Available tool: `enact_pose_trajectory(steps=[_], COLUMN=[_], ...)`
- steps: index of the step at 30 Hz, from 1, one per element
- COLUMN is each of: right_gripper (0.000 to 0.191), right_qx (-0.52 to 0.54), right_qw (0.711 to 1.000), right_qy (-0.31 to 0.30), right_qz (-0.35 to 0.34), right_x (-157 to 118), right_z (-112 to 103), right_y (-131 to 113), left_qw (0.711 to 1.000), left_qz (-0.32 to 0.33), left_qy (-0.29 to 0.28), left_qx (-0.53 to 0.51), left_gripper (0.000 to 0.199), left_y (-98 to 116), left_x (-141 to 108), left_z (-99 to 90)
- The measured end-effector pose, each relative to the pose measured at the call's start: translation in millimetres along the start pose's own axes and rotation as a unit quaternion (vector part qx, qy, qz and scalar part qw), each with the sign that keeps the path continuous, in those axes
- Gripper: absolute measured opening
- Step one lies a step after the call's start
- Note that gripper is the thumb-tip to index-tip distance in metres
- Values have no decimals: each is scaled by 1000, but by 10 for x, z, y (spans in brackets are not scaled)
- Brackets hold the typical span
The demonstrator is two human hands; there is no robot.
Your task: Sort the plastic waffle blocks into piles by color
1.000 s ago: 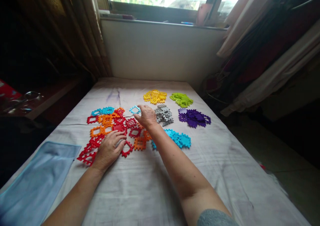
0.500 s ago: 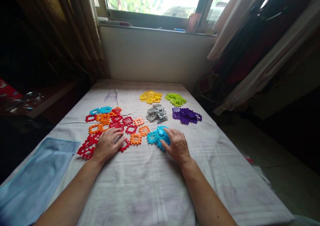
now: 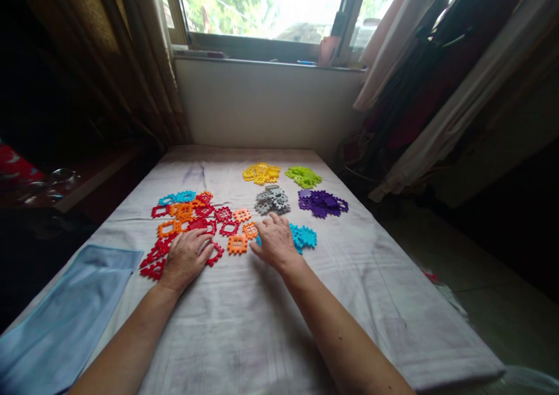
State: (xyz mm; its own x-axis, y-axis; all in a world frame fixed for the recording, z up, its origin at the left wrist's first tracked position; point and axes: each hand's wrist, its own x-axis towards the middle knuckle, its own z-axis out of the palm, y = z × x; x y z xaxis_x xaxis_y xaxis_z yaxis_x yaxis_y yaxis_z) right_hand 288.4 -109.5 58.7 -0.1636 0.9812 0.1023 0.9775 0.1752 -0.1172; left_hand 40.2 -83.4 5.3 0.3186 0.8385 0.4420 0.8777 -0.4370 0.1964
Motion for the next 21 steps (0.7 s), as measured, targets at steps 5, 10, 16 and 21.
enact_pose_trajectory(steps=[5, 10, 16, 21], right_gripper=[31, 30, 32, 36], right_qx=[-45, -28, -27, 31], right_qw=[995, 996, 997, 995], right_qy=[-91, -83, -78, -60], right_qz=[9, -16, -4, -67], right_x=[281, 342, 782, 1489], right_z=[-6, 56, -126, -14], right_y=[-385, -569, -663, -1034], left_qw=[999, 986, 974, 976], left_qz=[-38, -136, -206, -197], left_qy=[29, 75, 72, 63], left_qx=[3, 55, 63, 67], left_gripper=[26, 27, 35, 40], left_y=[-173, -469, -755, -827], left_x=[7, 4, -72, -115], left_z=[-45, -133, -101, 26])
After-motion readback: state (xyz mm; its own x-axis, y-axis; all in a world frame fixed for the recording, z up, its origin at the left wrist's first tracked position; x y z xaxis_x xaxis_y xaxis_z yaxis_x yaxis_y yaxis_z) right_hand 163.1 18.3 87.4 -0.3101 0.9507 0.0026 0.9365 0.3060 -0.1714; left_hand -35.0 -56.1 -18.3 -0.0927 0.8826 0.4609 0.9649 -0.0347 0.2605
